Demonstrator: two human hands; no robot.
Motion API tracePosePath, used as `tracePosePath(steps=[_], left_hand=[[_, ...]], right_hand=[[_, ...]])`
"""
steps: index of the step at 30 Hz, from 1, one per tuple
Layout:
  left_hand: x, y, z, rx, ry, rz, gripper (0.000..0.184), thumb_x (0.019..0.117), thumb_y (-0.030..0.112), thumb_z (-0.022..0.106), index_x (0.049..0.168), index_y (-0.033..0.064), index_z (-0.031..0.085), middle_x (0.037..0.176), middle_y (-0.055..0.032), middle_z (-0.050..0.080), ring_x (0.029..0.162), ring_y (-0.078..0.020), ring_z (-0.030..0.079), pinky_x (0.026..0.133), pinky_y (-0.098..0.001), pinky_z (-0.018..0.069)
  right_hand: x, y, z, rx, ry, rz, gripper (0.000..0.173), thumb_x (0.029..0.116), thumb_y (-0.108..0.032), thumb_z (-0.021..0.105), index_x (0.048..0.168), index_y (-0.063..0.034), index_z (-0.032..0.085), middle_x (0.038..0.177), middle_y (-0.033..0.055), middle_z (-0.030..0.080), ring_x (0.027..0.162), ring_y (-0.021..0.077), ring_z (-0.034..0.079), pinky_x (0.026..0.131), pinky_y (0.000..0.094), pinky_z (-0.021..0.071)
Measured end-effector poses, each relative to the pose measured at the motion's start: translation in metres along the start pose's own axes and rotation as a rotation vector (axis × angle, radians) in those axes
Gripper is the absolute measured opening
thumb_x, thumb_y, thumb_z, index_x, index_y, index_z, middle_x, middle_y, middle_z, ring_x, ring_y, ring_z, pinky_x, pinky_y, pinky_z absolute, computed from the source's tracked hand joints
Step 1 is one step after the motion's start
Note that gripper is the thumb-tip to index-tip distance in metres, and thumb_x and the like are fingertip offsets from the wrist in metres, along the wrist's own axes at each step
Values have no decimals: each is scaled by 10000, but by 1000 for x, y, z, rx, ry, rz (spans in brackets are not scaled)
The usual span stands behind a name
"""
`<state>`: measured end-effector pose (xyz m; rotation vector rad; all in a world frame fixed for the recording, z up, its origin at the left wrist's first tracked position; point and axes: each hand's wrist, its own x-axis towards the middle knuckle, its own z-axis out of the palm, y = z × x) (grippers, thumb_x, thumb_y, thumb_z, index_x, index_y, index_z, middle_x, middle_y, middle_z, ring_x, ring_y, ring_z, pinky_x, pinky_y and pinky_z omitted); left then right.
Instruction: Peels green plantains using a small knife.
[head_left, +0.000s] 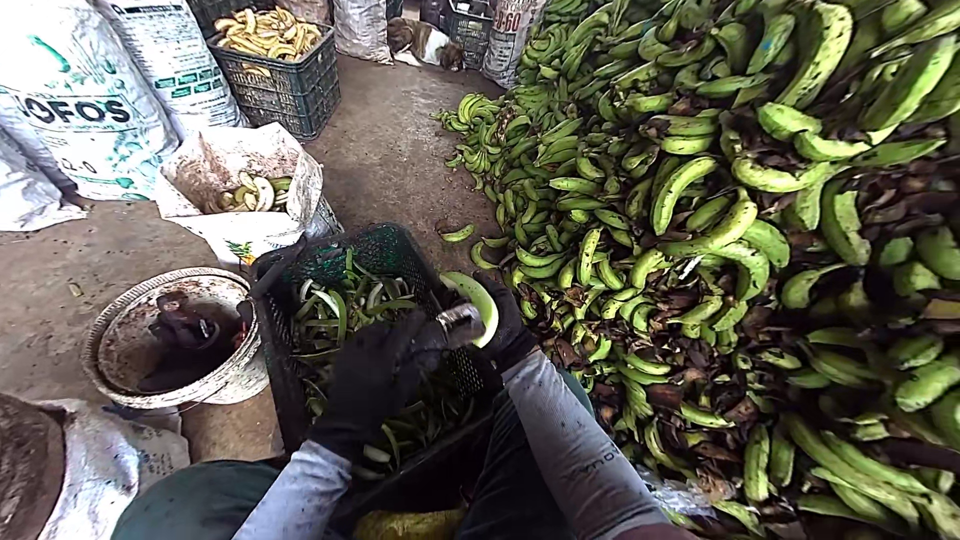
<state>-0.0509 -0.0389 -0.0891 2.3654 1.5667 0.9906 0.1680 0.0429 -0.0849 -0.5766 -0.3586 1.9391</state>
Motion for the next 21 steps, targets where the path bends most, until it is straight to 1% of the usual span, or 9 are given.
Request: tracePosePath(steps=[2, 4, 5, 8, 11, 14, 17, 19, 21], left_hand=[[-3, 6, 8, 54, 66, 116, 634, 998, 666, 423, 1395, 226, 649, 1028, -190, 710, 932, -381, 690, 800, -568, 558], [-4, 12, 12, 56, 45, 104, 602, 996, 641, 447, 1392, 237, 653, 1029, -188, 708, 917, -381, 692, 767, -554, 565], [-3, 15, 12, 28, -12, 48, 579, 993, 594, 471, 1410, 230, 640, 1067, -197, 704, 944, -392, 690, 778, -565, 564], [9, 12, 7, -168, -225, -265, 532, 1031, 475, 479, 1487, 211, 553, 1277, -167, 666, 1153, -352, 652, 971, -578, 519], [16, -13, 0, -357, -172, -588, 438, 1071, 472, 453, 1404, 223, 590, 1086, -81, 703, 954, -226, 679, 859, -515, 551], [13, -30, -17, -386, -86, -740, 458, 1063, 518, 458, 1365, 202, 595, 988, -102, 677, 858, -235, 643, 788, -507, 524], [4, -30, -24, -382, -113, -586, 494, 1036, 540, 491, 1413, 232, 570, 1092, -64, 687, 924, -183, 656, 834, -461, 538], [-5, -21, -19, -345, -175, -409, 597, 1014, 584, 468, 1470, 206, 546, 1257, -85, 672, 1080, -209, 667, 945, -485, 545], [-15, -6, -11, -286, -203, -211, 636, 1012, 596, 462, 1475, 170, 556, 1300, -123, 660, 1157, -258, 653, 995, -512, 530]], right_hand=[[3, -5, -5, 37, 44, 51, 501, 1043, -521, 320, 1012, -102, 592, 733, 32, 590, 572, 123, 597, 534, 266, 546], [1, -4, -3, -43, 86, 71, 511, 1052, -519, 310, 980, -100, 593, 697, 29, 583, 541, 120, 586, 502, 259, 532], [-2, 0, -1, -97, 81, 78, 482, 1058, -487, 315, 968, -111, 601, 705, 25, 601, 561, 115, 601, 517, 261, 540], [-10, 15, 12, -281, -14, 84, 454, 1081, -412, 289, 957, -136, 627, 720, 24, 645, 607, 110, 634, 554, 276, 557], [-13, 26, 13, -479, -140, 97, 430, 1093, -378, 292, 1098, -99, 619, 760, 45, 633, 569, 100, 599, 515, 249, 542], [-14, 22, 12, -438, -192, 131, 437, 1059, -389, 308, 1089, -90, 626, 776, 55, 641, 573, 104, 603, 519, 247, 545], [-11, 12, 9, -292, -126, 119, 485, 1064, -431, 313, 1006, -78, 640, 733, 55, 631, 539, 98, 584, 482, 226, 515], [-9, 4, 2, -185, -112, 93, 471, 1053, -437, 345, 986, -78, 642, 719, 63, 634, 542, 114, 609, 481, 239, 537], [-8, 0, -1, -117, -84, 60, 468, 1043, -440, 355, 954, -88, 652, 706, 57, 641, 561, 125, 627, 508, 261, 553]])
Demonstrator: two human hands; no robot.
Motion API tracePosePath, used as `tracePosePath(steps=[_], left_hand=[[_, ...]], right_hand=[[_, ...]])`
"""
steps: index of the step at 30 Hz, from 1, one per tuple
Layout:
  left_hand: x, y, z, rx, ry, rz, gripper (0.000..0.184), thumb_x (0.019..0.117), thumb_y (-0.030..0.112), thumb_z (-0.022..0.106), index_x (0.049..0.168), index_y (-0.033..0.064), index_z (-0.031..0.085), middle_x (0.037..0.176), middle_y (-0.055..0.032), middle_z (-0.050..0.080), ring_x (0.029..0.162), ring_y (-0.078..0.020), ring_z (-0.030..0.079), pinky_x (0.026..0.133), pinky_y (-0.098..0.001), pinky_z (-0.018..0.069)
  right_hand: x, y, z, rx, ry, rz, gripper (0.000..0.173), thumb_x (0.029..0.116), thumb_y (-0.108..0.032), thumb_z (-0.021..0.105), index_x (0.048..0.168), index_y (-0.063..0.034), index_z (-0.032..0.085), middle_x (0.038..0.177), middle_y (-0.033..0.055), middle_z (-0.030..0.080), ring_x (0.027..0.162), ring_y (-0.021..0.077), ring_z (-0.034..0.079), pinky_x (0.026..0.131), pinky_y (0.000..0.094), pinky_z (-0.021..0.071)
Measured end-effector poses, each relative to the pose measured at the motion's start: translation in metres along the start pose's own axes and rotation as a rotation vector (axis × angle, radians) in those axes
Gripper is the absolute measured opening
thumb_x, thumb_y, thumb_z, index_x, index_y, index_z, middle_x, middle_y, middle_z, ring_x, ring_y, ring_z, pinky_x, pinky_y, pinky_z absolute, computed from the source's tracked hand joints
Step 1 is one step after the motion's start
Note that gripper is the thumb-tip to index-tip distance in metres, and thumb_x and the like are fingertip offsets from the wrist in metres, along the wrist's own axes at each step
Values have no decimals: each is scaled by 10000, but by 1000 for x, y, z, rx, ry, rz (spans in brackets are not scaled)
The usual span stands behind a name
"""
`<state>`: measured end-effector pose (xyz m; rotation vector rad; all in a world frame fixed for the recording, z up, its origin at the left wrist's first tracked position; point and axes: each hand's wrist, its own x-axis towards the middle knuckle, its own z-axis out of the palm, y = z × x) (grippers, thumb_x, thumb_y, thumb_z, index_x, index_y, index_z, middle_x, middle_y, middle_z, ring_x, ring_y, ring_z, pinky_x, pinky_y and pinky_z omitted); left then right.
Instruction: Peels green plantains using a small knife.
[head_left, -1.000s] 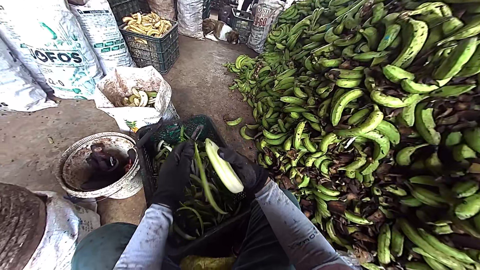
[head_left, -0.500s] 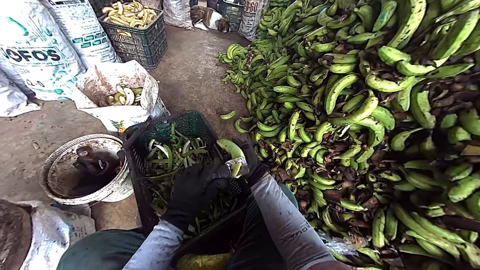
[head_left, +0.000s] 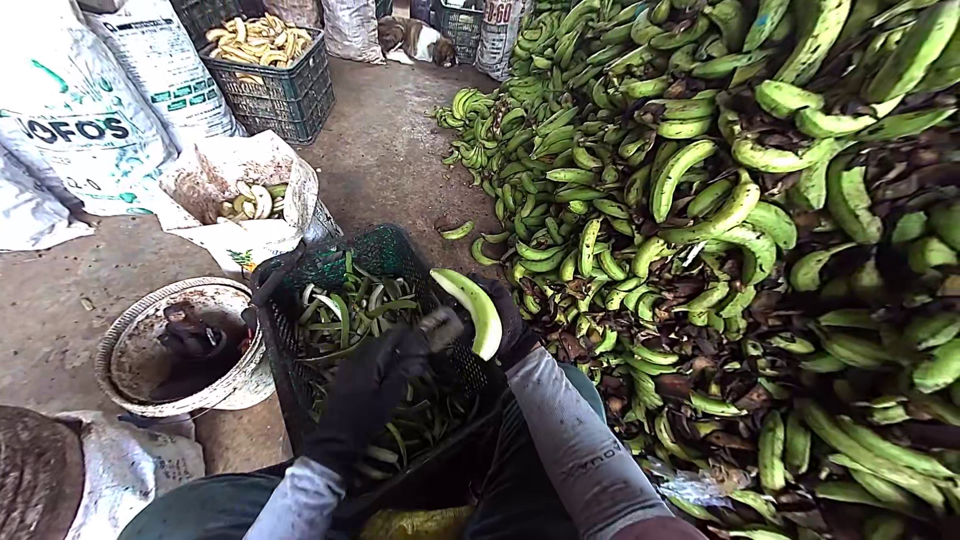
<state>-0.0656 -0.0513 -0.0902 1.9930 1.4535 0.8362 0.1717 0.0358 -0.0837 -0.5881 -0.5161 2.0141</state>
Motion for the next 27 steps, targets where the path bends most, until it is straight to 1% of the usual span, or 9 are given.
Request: tracePosePath(steps=[4, 7, 9, 12, 15, 17, 20, 23, 27], left_hand=[[-5, 18, 27, 110, 29, 204, 644, 987, 630, 489, 1433, 182, 614, 1170, -165, 701, 1044, -334, 683, 873, -542, 567], [5, 22, 29, 88, -12, 25, 585, 996, 528, 538, 1471, 187, 569, 1253, -170, 658, 1124, -333, 651, 946, -540, 542], [17, 15, 22, 12, 6, -123, 521, 1015, 382, 541, 1489, 165, 543, 1305, -162, 643, 1177, -308, 638, 1010, -530, 513], [31, -8, 5, -149, 149, -294, 448, 1048, 473, 497, 1373, 186, 606, 1081, -66, 692, 935, -198, 669, 841, -473, 562], [31, -13, -13, -213, 221, -425, 413, 1062, 453, 504, 1365, 185, 585, 989, -66, 668, 837, -174, 632, 780, -441, 532], [26, -9, -15, -207, 209, -360, 449, 1048, 479, 513, 1395, 202, 577, 1101, -56, 684, 936, -155, 654, 846, -423, 541], [15, -2, -4, -9, 87, -101, 556, 1026, 491, 486, 1464, 158, 562, 1279, -138, 662, 1146, -275, 651, 987, -523, 528], [4, 6, 16, 217, 77, 139, 600, 984, 577, 525, 1439, 196, 609, 1142, -196, 693, 1015, -391, 679, 840, -591, 560], [13, 8, 12, 165, 64, -67, 547, 999, 449, 557, 1471, 174, 567, 1268, -203, 655, 1143, -391, 646, 958, -590, 522]], right_hand=[[5, 3, -8, -42, 39, 11, 472, 1058, -427, 305, 975, -97, 632, 712, 45, 636, 566, 113, 619, 521, 258, 550], [-1, 10, -6, -222, -87, -62, 442, 1114, -331, 249, 1028, -88, 609, 756, 29, 634, 643, 96, 626, 577, 255, 548], [-7, 15, 14, -342, 40, -47, 425, 1096, -308, 282, 919, -128, 624, 685, -1, 619, 583, 68, 601, 540, 234, 533], [-7, 22, 11, -419, -91, -57, 383, 1085, -266, 313, 1079, -80, 647, 836, 40, 674, 714, 91, 649, 660, 256, 580], [-12, 21, 18, -419, -90, -60, 410, 1076, -275, 280, 1119, -70, 632, 829, 45, 674, 663, 92, 643, 604, 245, 574], [-11, 19, 18, -417, 4, -75, 424, 1089, -296, 265, 1165, -67, 613, 811, 51, 658, 614, 96, 625, 550, 244, 563], [-9, 17, 18, -537, 93, -200, 408, 1110, -264, 257, 1193, -74, 609, 881, 24, 670, 751, 82, 649, 691, 261, 581], [-10, 19, 19, -573, 161, -205, 384, 1109, -289, 283, 1150, -84, 606, 891, 16, 656, 801, 74, 646, 745, 260, 568], [-14, 22, 16, -750, 8, -264, 352, 1091, -227, 312, 1191, -41, 593, 940, 15, 657, 854, 53, 638, 804, 242, 559]])
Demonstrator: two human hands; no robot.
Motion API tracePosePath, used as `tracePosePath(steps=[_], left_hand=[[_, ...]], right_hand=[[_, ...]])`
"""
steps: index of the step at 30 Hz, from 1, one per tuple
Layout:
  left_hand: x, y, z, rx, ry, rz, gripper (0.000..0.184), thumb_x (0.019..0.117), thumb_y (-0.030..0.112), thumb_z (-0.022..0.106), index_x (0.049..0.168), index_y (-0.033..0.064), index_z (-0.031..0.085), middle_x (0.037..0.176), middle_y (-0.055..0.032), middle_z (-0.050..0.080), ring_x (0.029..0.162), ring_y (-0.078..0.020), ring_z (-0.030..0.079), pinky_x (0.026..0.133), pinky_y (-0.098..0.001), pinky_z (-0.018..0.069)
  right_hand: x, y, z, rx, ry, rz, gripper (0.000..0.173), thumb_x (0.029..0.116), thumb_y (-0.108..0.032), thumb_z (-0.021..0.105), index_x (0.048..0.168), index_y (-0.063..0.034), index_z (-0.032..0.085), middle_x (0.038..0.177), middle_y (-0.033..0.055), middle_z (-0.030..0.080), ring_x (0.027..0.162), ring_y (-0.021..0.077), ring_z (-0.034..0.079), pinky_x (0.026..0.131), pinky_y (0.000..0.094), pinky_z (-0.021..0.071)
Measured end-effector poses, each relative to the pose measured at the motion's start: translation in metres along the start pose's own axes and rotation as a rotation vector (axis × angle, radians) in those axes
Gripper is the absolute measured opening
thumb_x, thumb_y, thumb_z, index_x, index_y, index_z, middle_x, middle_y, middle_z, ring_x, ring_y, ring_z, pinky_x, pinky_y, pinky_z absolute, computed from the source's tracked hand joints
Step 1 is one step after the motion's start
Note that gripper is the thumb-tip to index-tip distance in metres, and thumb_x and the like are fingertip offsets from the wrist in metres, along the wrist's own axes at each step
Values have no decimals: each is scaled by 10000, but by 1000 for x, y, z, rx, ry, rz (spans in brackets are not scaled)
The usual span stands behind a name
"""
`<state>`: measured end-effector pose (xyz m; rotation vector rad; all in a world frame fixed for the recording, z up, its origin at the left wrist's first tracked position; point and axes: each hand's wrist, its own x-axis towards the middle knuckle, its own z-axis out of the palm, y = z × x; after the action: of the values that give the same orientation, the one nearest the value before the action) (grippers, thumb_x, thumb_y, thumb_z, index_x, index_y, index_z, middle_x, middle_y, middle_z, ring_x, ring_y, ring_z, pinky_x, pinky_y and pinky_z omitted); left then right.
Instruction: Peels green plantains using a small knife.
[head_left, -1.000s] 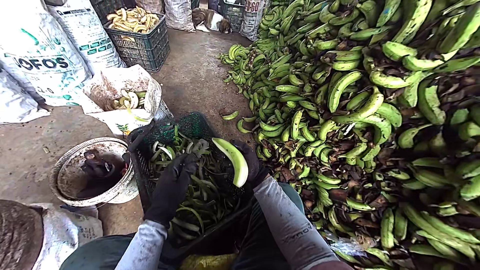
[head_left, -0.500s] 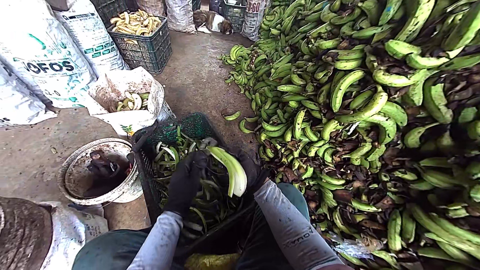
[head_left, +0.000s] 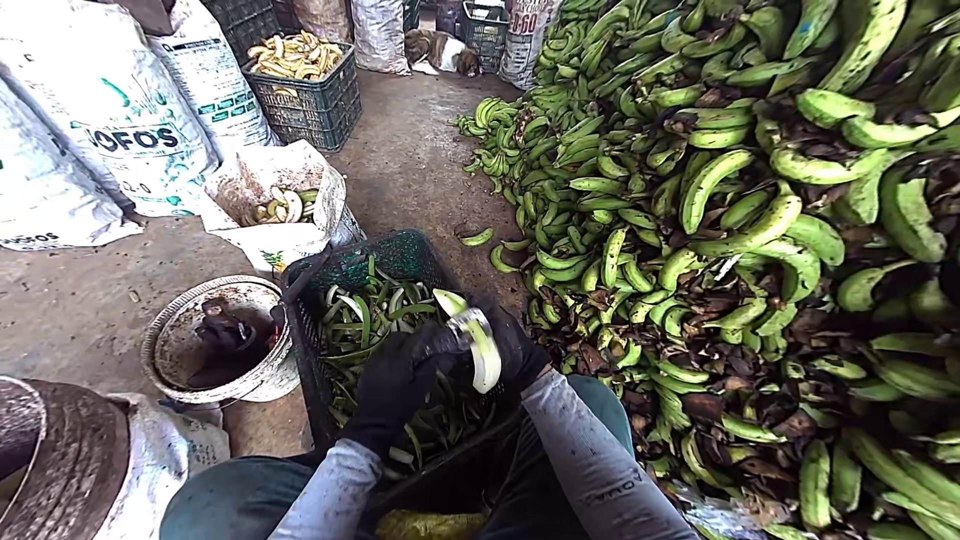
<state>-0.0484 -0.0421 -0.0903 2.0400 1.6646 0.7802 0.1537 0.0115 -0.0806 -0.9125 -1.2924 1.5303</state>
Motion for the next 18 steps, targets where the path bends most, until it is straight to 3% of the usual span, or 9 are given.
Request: tracePosePath(steps=[2, 5, 8, 10, 12, 14, 15, 16, 18], left_hand=[[11, -6, -12, -103, 37, -183, 516, 1048, 467, 473, 1461, 171, 564, 1244, -146, 676, 1137, -309, 658, 979, -558, 529], [15, -18, -29, -362, 176, -341, 479, 1075, 503, 413, 1380, 168, 572, 1038, -76, 680, 895, -179, 659, 807, -429, 551], [10, -20, -34, -812, 204, -387, 457, 1098, 365, 428, 1450, 79, 484, 1072, -89, 675, 848, -139, 674, 736, -316, 581], [8, -13, -30, -1094, 173, -415, 430, 1099, 311, 451, 1430, 38, 477, 1019, -104, 691, 796, -159, 675, 707, -319, 582], [3, -6, -23, -1260, 104, -419, 362, 1098, 287, 446, 1355, 38, 500, 914, -76, 679, 722, -135, 650, 669, -290, 572], [-5, 5, -21, -1337, 82, -455, 249, 1107, 274, 423, 1194, 72, 539, 686, 5, 566, 533, -68, 540, 501, -217, 499], [-10, 9, -24, -1345, 106, -476, 211, 1108, 251, 427, 1127, 74, 540, 648, 20, 544, 493, -52, 518, 461, -200, 480], [-15, 10, -31, -1338, 159, -477, 178, 1094, 212, 460, 1122, 62, 551, 655, 17, 566, 491, -47, 533, 455, -195, 485], [-28, 5, -52, -1276, 338, -457, 234, 1031, 141, 594, 1226, 12, 578, 787, -41, 644, 571, -79, 584, 503, -218, 514]], right_hand=[[-2, -3, 3, -48, -53, -22, 349, 1070, -225, 337, 1197, -47, 609, 976, 10, 675, 885, 44, 643, 827, 233, 560], [-5, -8, 2, -186, -46, -7, 452, 1054, -305, 353, 1350, -59, 591, 1197, 42, 668, 1035, 78, 639, 915, 272, 549], [-3, -13, 10, -444, 7, -5, 505, 1019, -410, 403, 1405, -149, 599, 1379, 35, 617, 1159, 103, 624, 954, 322, 541], [-4, -17, 24, -600, 5, -20, 482, 1023, -377, 415, 1423, -178, 597, 1431, 25, 596, 1247, 109, 588, 1027, 357, 499], [-6, -11, 39, -810, -44, -149, 485, 1030, -385, 441, 1441, -177, 593, 1401, 64, 629, 1258, 178, 607, 1052, 440, 498], [-9, -6, 59, -912, -94, -331, 474, 1016, -364, 497, 1383, -100, 639, 1263, 158, 687, 1132, 275, 668, 956, 496, 536], [-11, -6, 67, -922, -112, -378, 464, 1016, -355, 513, 1365, -81, 652, 1247, 178, 688, 1127, 298, 668, 958, 500, 535], [-12, -7, 71, -913, -131, -400, 454, 1024, -351, 508, 1366, -90, 654, 1258, 171, 683, 1137, 293, 659, 965, 495, 530], [-10, -5, 71, -858, -145, -433, 434, 1036, -323, 488, 1410, -149, 623, 1320, 110, 668, 1173, 220, 648, 989, 448, 539]])
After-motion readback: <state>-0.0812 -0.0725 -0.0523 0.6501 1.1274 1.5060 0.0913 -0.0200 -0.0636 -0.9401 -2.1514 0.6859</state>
